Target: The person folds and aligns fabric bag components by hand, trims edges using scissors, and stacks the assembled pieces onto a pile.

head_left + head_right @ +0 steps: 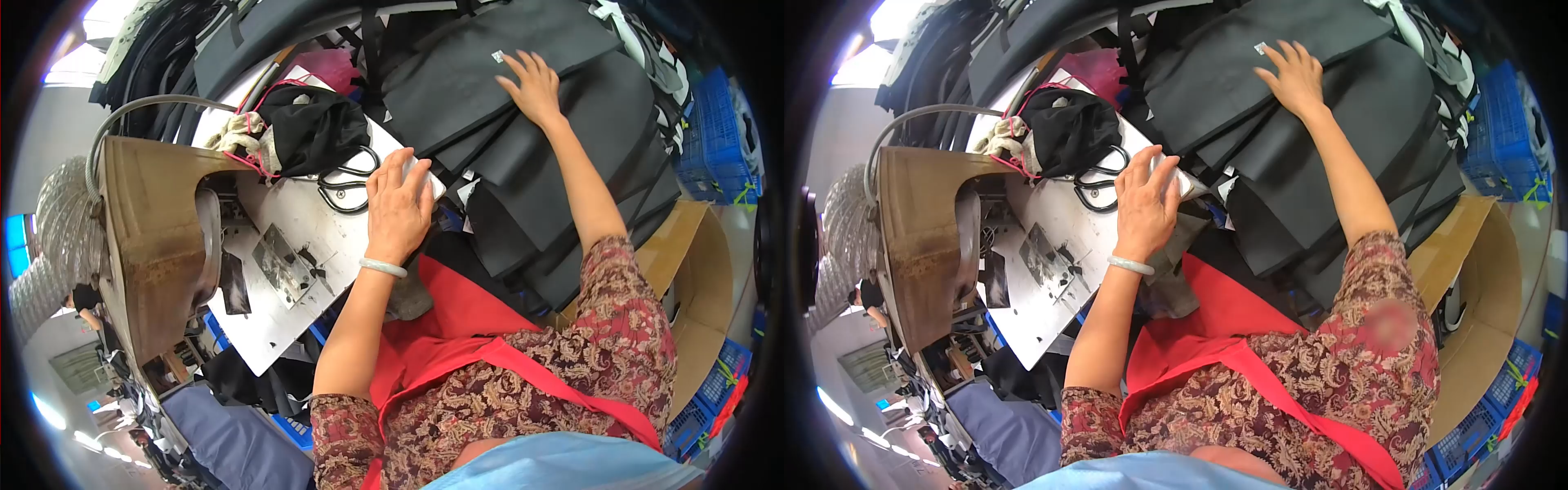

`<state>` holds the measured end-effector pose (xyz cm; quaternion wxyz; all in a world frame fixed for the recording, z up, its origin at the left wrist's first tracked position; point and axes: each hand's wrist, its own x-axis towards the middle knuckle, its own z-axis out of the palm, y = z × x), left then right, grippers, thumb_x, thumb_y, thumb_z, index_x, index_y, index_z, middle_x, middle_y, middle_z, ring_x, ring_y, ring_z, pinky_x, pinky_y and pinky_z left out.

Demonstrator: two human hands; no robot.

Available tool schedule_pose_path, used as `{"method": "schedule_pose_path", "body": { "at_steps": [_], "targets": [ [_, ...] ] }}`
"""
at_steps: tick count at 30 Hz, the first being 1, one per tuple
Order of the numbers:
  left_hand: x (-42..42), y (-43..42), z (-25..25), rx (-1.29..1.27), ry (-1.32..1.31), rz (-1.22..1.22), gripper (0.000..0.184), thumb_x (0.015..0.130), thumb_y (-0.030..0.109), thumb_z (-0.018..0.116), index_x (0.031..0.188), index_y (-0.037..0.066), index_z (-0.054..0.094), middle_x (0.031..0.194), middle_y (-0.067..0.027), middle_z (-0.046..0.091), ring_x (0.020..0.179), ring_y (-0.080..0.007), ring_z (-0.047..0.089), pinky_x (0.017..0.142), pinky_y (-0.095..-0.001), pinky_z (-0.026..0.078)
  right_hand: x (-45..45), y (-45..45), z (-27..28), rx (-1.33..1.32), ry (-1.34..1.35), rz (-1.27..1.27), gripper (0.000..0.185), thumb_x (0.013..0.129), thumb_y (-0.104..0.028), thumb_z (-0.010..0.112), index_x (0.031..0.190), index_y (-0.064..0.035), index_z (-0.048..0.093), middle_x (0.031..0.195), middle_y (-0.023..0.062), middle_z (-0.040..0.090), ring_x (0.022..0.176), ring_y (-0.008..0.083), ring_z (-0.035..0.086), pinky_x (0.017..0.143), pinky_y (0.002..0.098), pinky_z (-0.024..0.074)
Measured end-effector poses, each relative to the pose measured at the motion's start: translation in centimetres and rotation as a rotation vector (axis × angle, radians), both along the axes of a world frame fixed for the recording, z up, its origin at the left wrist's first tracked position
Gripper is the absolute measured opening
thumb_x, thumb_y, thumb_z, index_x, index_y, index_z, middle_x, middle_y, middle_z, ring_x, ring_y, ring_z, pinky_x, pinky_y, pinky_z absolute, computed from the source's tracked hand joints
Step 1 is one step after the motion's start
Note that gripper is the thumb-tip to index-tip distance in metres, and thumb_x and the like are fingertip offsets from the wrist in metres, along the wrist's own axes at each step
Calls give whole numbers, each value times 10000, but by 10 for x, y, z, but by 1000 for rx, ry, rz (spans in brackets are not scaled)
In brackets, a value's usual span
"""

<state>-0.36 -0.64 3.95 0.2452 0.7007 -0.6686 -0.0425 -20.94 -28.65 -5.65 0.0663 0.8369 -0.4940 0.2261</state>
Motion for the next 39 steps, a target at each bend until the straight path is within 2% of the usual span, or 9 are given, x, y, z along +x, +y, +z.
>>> {"method": "schedule_pose_path", "body": {
  "at_steps": [3, 7, 9, 15, 19, 23, 29, 33, 39],
  "targets": [
    [-1, 2, 0, -22, -31, 4, 316, 893, 169, 588, 1201, 104, 621, 1353, -120, 502, 1278, -303, 455, 1076, -425, 316, -22, 0, -68, 186, 219, -15, 530, 957, -458, 522, 1437, -238, 484, 1513, 78, 416, 1427, 289, 303, 1155, 421, 217],
    [6, 4, -13, -151, -20, -32, 301, 879, 155, 584, 1174, 105, 626, 1304, -131, 542, 1250, -317, 484, 1049, -443, 352, -8, -2, -39, 224, 265, 77, 482, 913, -436, 583, 1328, -192, 597, 1419, 74, 532, 1338, 242, 456, 1104, 418, 323],
    [11, 6, -23, -214, 20, -49, 338, 838, 133, 602, 1171, 90, 638, 1303, -136, 553, 1248, -318, 496, 1048, -452, 375, 1, 4, -33, 281, -158, 234, 404, 886, -381, 631, 1200, -131, 679, 1238, 131, 649, 1186, 333, 581, 998, 386, 445],
    [2, 35, -37, -353, -210, 34, 298, 788, 153, 631, 1075, 92, 682, 1185, -125, 611, 1134, -284, 568, 978, -412, 434, 35, 168, -23, 909, -1137, 379, 253, 994, -144, 566, 1199, -12, 633, 998, 68, 684, 836, 96, 630, 734, 222, 495],
    [-56, 125, -47, -499, -115, 16, 310, 781, 148, 639, 1084, 96, 681, 1168, -103, 611, 1149, -258, 545, 1010, -417, 380, 18, 290, -41, 903, -876, 609, 262, 997, -158, 572, 1195, 2, 638, 1048, 56, 680, 889, 106, 611, 785, 245, 493],
    [-73, 246, -78, -65, 256, 103, 256, 826, 140, 582, 1053, 99, 693, 1041, -123, 666, 998, -280, 611, 945, -396, 405, -25, 372, -56, 403, -137, 871, 174, 937, -118, 595, 1076, -107, 699, 1062, 103, 650, 995, 253, 595, 871, 350, 458],
    [-20, 388, -188, 39, 638, 517, 241, 887, 114, 564, 1051, 1, 698, 1014, -169, 705, 951, -298, 677, 853, -379, 525, 22, 365, -90, 528, -142, 760, 171, 911, -144, 614, 1035, -104, 725, 974, 90, 646, 882, 243, 574, 799, 349, 459],
    [-5, 393, -171, -106, 1157, 613, 236, 895, 110, 598, 1065, -24, 693, 934, -113, 718, 816, -154, 674, 766, -289, 538, 44, 350, -98, 493, -24, 741, 185, 916, -178, 603, 1025, -102, 731, 896, 98, 645, 820, 241, 581, 762, 353, 461],
    [-8, 404, -163, -265, 1398, 606, 220, 928, 75, 566, 1083, -26, 685, 950, -102, 707, 843, -151, 668, 768, -286, 540, 69, 358, -94, 444, 182, 749, 227, 919, -229, 585, 1039, -109, 735, 884, 108, 649, 830, 265, 589, 777, 373, 462]
  ]
}}
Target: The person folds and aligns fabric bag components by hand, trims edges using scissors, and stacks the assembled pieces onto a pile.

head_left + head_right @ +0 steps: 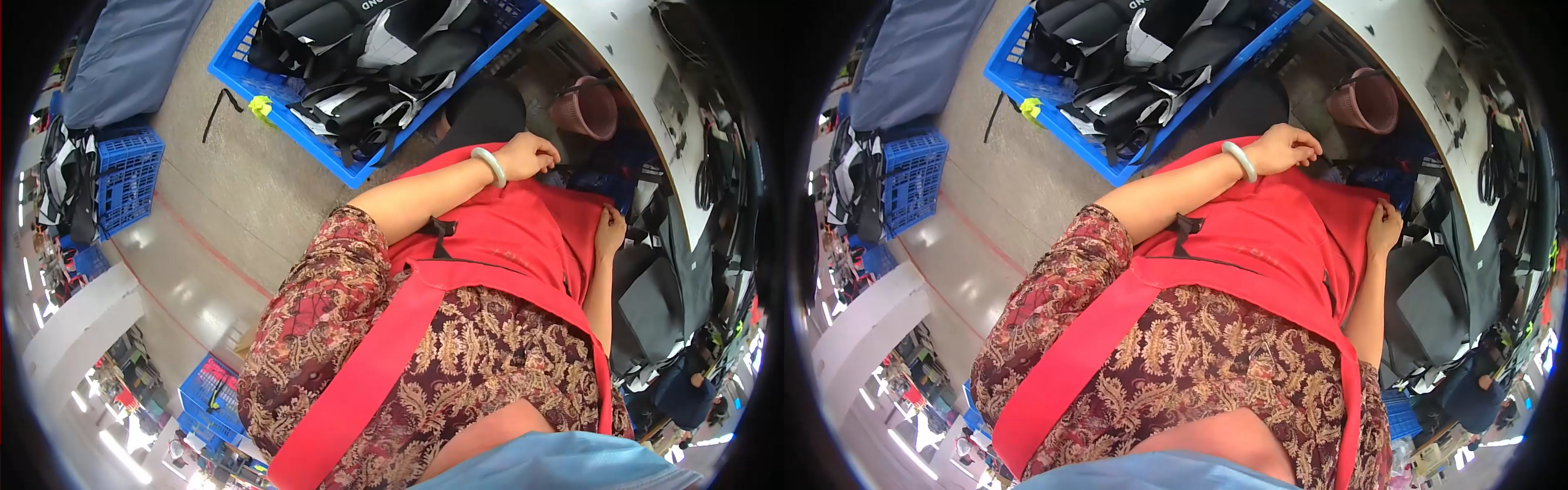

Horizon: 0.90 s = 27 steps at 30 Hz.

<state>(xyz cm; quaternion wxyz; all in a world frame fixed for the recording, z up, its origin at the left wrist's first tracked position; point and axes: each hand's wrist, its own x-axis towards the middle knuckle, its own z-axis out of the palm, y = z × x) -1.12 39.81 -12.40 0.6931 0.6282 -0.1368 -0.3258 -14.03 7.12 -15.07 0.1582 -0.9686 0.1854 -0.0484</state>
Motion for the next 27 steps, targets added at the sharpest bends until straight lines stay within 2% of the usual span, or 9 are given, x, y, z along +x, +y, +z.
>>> {"method": "schedule_pose_path", "body": {
  "at_steps": [6, 16, 20, 21, 22, 24, 25, 26, 27],
  "targets": [
    [-2, 47, 9, -190, 98, 130, 205, 956, 30, 534, 1094, -41, 669, 957, -108, 698, 858, -143, 669, 784, -274, 553, 4, -3, -1, 2, 30, -15, 234, 908, -221, 575, 1043, -113, 734, 877, 112, 653, 855, 275, 604, 793, 381, 467],
    [47, 196, -23, 14, 97, 742, 220, 944, 74, 599, 1138, -8, 663, 977, -101, 705, 792, -152, 685, 706, -260, 548, 0, 2, 3, -28, -34, 0, 212, 909, -194, 579, 1038, -109, 724, 868, 100, 636, 864, 277, 583, 807, 382, 466],
    [76, 211, -23, 169, -237, 852, 252, 914, 18, 619, 1163, 17, 656, 1011, -69, 684, 838, -137, 670, 741, -246, 532, 3, 8, 7, -26, -66, 22, 192, 911, -180, 581, 1022, -103, 718, 881, 101, 634, 870, 289, 586, 809, 388, 467],
    [81, 210, -14, 298, -457, 877, 289, 889, -10, 627, 1174, 33, 653, 1063, -55, 651, 892, -126, 651, 759, -248, 528, 4, 10, 7, -33, -73, 30, 188, 911, -178, 582, 1017, -101, 717, 884, 102, 633, 869, 293, 587, 809, 391, 467],
    [88, 211, -2, 434, -490, 854, 372, 837, -1, 664, 1205, 37, 630, 1151, -95, 602, 1015, -190, 626, 864, -305, 515, 4, 11, 8, -33, -65, 21, 184, 911, -180, 585, 1013, -103, 717, 884, 104, 633, 864, 295, 589, 806, 393, 468],
    [106, 210, 11, 679, -887, 923, 487, 793, 32, 700, 1265, 48, 582, 1203, -142, 556, 1128, -273, 572, 968, -363, 467, 5, 12, 9, -32, -49, 3, 176, 909, -182, 590, 1006, -105, 716, 883, 107, 632, 856, 299, 592, 798, 398, 470],
    [117, 213, 8, 681, -875, 932, 616, 765, 69, 730, 1338, 72, 503, 1244, -181, 513, 1210, -367, 485, 1047, -430, 375, 5, 11, 8, -29, -62, 7, 174, 908, -179, 590, 1005, -107, 716, 881, 108, 630, 849, 299, 592, 792, 400, 471],
    [128, 215, 5, 754, -891, 961, 696, 755, 84, 748, 1385, 92, 453, 1264, -173, 510, 1205, -356, 499, 1031, -421, 389, 4, 11, 7, -25, -73, 11, 173, 907, -176, 591, 1004, -108, 716, 879, 108, 629, 843, 299, 592, 785, 401, 471],
    [139, 218, -3, 724, -798, 958, 613, 763, 130, 758, 1322, 71, 514, 1220, -171, 557, 1154, -353, 539, 997, -419, 416, 3, 11, 7, -21, -84, 14, 171, 906, -173, 591, 1003, -109, 716, 878, 109, 628, 836, 299, 592, 778, 403, 472]
  ]
}}
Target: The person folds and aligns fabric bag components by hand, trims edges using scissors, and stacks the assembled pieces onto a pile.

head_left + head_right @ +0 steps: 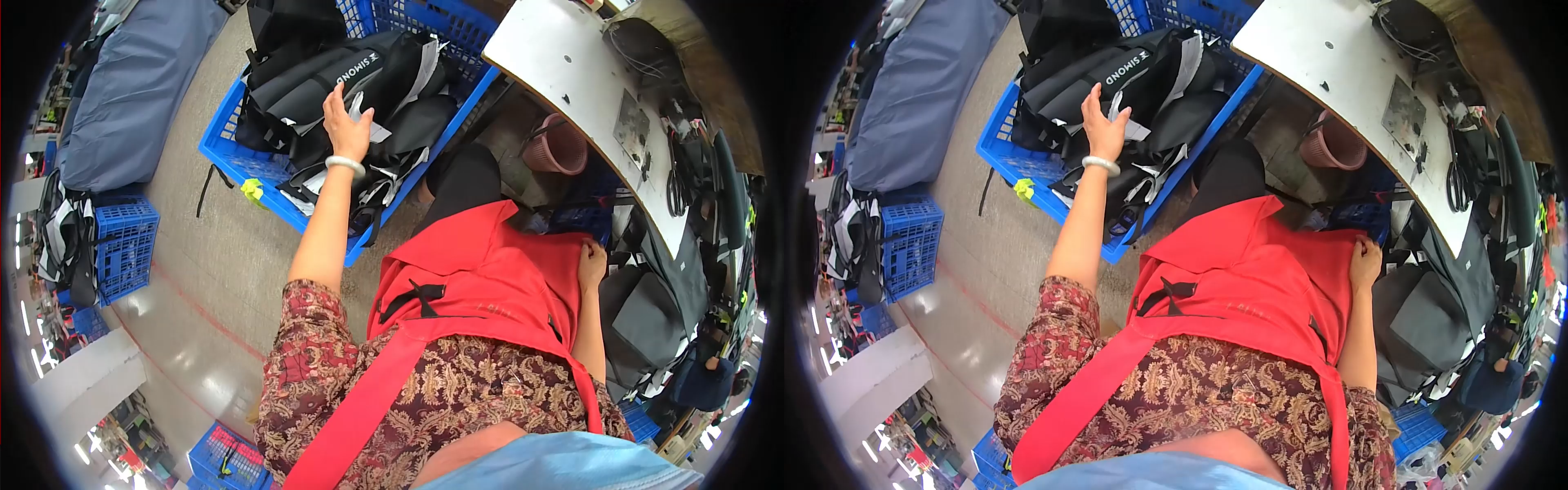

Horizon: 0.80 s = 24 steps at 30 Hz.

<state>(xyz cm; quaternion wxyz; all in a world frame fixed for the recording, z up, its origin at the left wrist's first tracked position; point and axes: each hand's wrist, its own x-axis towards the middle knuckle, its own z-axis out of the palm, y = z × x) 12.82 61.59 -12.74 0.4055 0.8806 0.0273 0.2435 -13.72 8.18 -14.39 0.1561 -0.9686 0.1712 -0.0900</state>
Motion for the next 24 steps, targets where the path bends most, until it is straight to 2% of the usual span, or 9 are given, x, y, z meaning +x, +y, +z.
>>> {"method": "schedule_pose_path", "body": {
  "at_steps": [4, 7, 8, 9, 11, 14, 16, 18, 24],
  "targets": [
    [30, 5, -53, -101, 521, -163, 412, 832, 393, 713, 875, -16, 700, 829, -208, 685, 825, -376, 665, 770, -421, 515, 1, 5, 6, -29, 34, -11, 177, 901, -169, 595, 1006, -98, 718, 877, 116, 631, 830, 300, 595, 765, 401, 473],
    [8, -21, -71, -6, 380, -251, 435, 867, 432, 647, 823, 0, 673, 786, -207, 666, 749, -383, 641, 682, -438, 476, 0, 4, 8, -8, 44, -24, 187, 900, -170, 594, 1009, -84, 719, 883, 127, 638, 828, 302, 598, 763, 399, 473],
    [-4, -28, -65, -94, 438, -287, 429, 883, 415, 638, 789, -3, 652, 701, -161, 613, 672, -268, 574, 632, -394, 441, 0, 3, 8, -14, 44, -28, 184, 903, -177, 592, 1004, -91, 720, 882, 122, 633, 835, 304, 596, 769, 404, 474],
    [-18, -35, -53, -183, 500, -321, 429, 899, 398, 630, 755, -6, 631, 617, -114, 559, 596, -153, 507, 582, -350, 406, 0, 3, 7, -20, 47, -30, 181, 906, -185, 591, 999, -98, 720, 881, 116, 628, 842, 307, 594, 775, 410, 475],
    [-54, -49, -12, -304, 494, -447, 434, 932, 369, 604, 716, -6, 571, 591, -35, 486, 603, -93, 429, 559, -329, 376, -2, 0, 5, -37, 58, -35, 185, 907, -186, 589, 1002, -97, 722, 886, 119, 630, 850, 309, 594, 780, 409, 476],
    [-112, -66, 65, -444, 528, -694, 358, 977, 286, 578, 739, 20, 558, 657, 9, 516, 648, -64, 458, 595, -265, 405, -1, -3, 2, -39, 56, -24, 192, 908, -187, 586, 1008, -97, 722, 900, 130, 634, 854, 325, 598, 781, 419, 478],
    [-151, -68, 120, -850, 755, -861, 345, 963, 237, 614, 717, 16, 516, 627, -20, 410, 646, -42, 431, 566, -265, 400, 4, -5, 0, -29, 68, -11, 201, 911, -189, 589, 1025, -93, 723, 914, 121, 644, 844, 310, 607, 774, 406, 483],
    [-170, -70, 158, -736, 645, -1053, 362, 959, 214, 629, 695, 35, 457, 634, 0, 393, 629, -48, 385, 553, -267, 360, 9, -6, -3, -15, 104, -4, 215, 917, -195, 597, 1052, -84, 723, 928, 94, 659, 823, 265, 619, 759, 370, 491],
    [-187, -102, 138, -621, 707, -1187, 452, 874, 315, 736, 683, 50, 424, 585, -12, 383, 581, -86, 338, 521, -301, 313, 75, 74, 33, 973, 149, -105, 356, 979, -278, 589, 1262, -66, 633, 1047, 26, 652, 867, 92, 580, 784, 236, 473]
  ]
}}
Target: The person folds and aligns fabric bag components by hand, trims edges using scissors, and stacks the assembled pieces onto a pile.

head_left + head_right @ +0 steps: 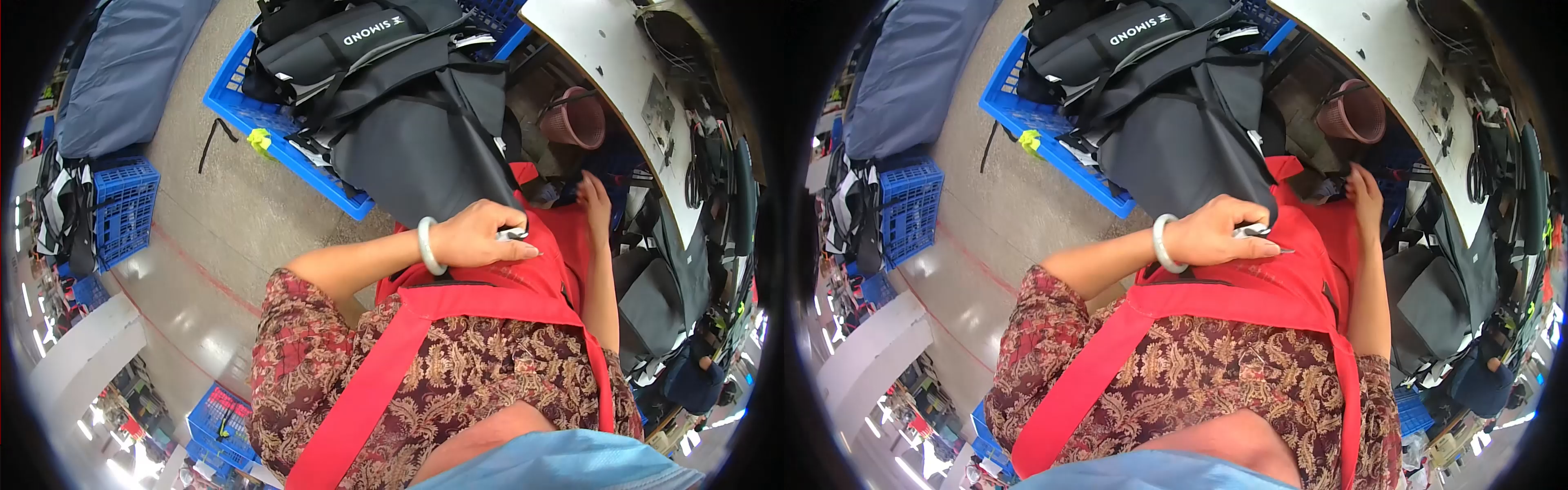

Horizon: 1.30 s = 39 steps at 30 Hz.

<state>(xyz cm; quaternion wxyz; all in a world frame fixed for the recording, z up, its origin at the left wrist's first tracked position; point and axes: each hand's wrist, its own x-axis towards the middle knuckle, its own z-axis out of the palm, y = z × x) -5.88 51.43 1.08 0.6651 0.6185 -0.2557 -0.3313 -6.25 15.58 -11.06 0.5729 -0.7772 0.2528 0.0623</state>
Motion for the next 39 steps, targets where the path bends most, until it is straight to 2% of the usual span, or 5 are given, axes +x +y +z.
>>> {"method": "schedule_pose_path", "body": {
  "at_steps": [11, 23, 25, 29, 39],
  "targets": [
    [-10, -13, -16, 159, -202, 8, 418, 752, 361, 770, 853, -2, 590, 731, -206, 633, 717, -394, 635, 642, -453, 475, 64, 181, 71, -147, -124, 688, 498, 947, -329, 638, 1354, -61, 535, 1192, 164, 630, 1101, 240, 599, 950, 330, 463],
    [-19, -14, -34, 126, -326, 37, 452, 733, 340, 787, 970, 8, 592, 867, -157, 639, 825, -335, 629, 731, -424, 482, 67, 205, 84, -553, -89, 749, 511, 874, -345, 677, 1240, -1, 578, 1119, 271, 648, 1065, 378, 634, 916, 395, 476],
    [-5, 0, -26, 183, -12, -139, 348, 797, 285, 762, 961, 11, 621, 876, -54, 663, 801, -164, 631, 730, -331, 498, 65, 200, 71, -360, -82, 754, 403, 885, -297, 652, 1142, 7, 592, 1052, 268, 647, 995, 375, 638, 858, 399, 478],
    [22, 44, -60, -180, 448, 114, 184, 916, 197, 660, 1016, 45, 687, 843, 1, 656, 721, -79, 603, 644, -244, 506, 56, 199, 74, -361, -59, 747, 290, 913, -247, 611, 1011, 25, 586, 920, 251, 628, 853, 360, 626, 765, 403, 467],
    [51, 151, -185, 378, 69, 1050, 209, 901, 161, 675, 1074, 44, 691, 887, -22, 680, 780, -100, 623, 688, -246, 507, 23, 157, 143, 16, -83, 683, 186, 933, -131, 621, 1025, 31, 611, 884, -29, 596, 828, 40, 481, 737, 214, 432]
  ]
}}
